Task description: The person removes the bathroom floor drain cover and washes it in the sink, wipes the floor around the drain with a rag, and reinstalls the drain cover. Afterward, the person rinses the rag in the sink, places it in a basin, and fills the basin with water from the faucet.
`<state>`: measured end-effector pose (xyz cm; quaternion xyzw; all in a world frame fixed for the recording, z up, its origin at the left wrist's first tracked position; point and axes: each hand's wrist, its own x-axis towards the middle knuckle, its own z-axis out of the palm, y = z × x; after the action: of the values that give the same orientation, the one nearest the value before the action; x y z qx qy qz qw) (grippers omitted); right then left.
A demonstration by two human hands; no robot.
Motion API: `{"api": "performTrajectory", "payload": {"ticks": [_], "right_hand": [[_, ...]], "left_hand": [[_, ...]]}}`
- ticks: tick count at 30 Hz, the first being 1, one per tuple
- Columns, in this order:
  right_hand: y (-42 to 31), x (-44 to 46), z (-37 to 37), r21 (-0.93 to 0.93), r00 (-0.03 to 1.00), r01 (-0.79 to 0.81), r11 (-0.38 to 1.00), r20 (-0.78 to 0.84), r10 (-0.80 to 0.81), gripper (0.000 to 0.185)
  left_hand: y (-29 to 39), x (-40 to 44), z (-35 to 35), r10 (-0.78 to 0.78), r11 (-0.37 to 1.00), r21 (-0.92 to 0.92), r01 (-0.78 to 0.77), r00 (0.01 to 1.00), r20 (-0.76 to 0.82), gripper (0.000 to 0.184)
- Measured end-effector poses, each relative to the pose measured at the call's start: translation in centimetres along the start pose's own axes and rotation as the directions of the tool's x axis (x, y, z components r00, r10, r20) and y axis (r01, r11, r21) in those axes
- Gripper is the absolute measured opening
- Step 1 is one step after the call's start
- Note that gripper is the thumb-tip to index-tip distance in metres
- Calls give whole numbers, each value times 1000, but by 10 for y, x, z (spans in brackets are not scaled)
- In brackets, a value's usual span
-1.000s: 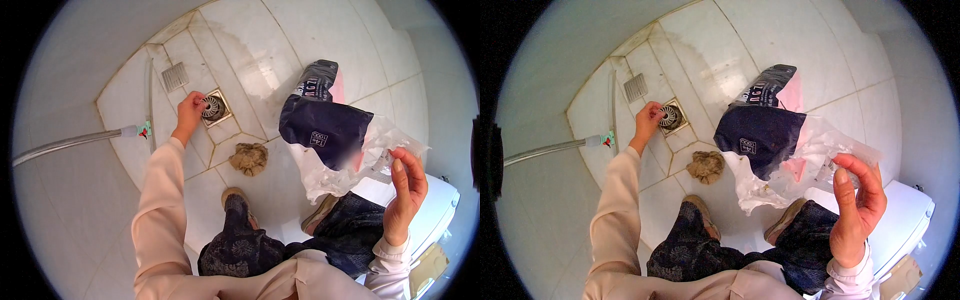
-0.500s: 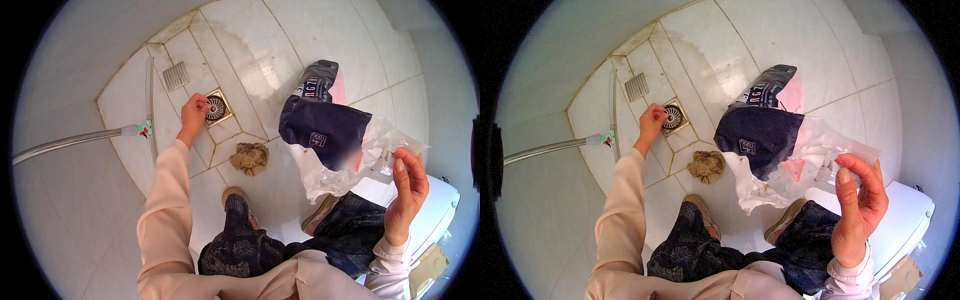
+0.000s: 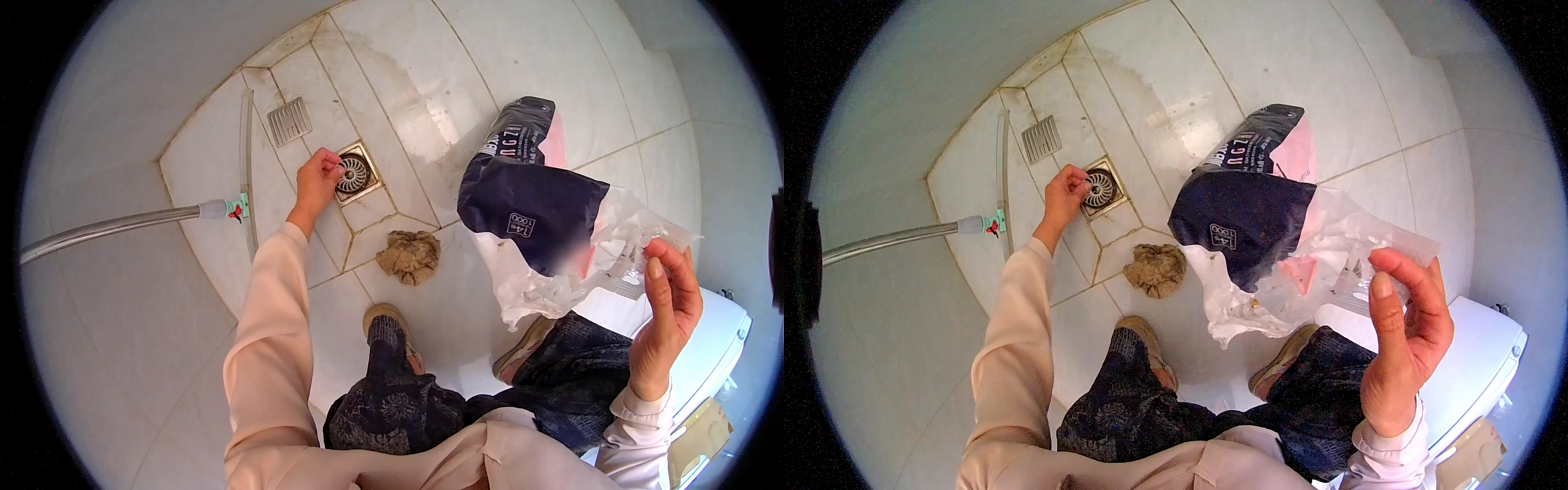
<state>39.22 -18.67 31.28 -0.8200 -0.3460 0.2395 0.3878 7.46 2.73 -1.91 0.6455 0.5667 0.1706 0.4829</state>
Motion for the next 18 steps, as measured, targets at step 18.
{"api": "performTrajectory", "payload": {"ticks": [18], "right_hand": [[-4, 3, 5, 77, 999, -24, 997, -35, 27, 16]], "left_hand": [[-2, -7, -32, 78, 990, -124, -69, 995, 67, 14]]}}
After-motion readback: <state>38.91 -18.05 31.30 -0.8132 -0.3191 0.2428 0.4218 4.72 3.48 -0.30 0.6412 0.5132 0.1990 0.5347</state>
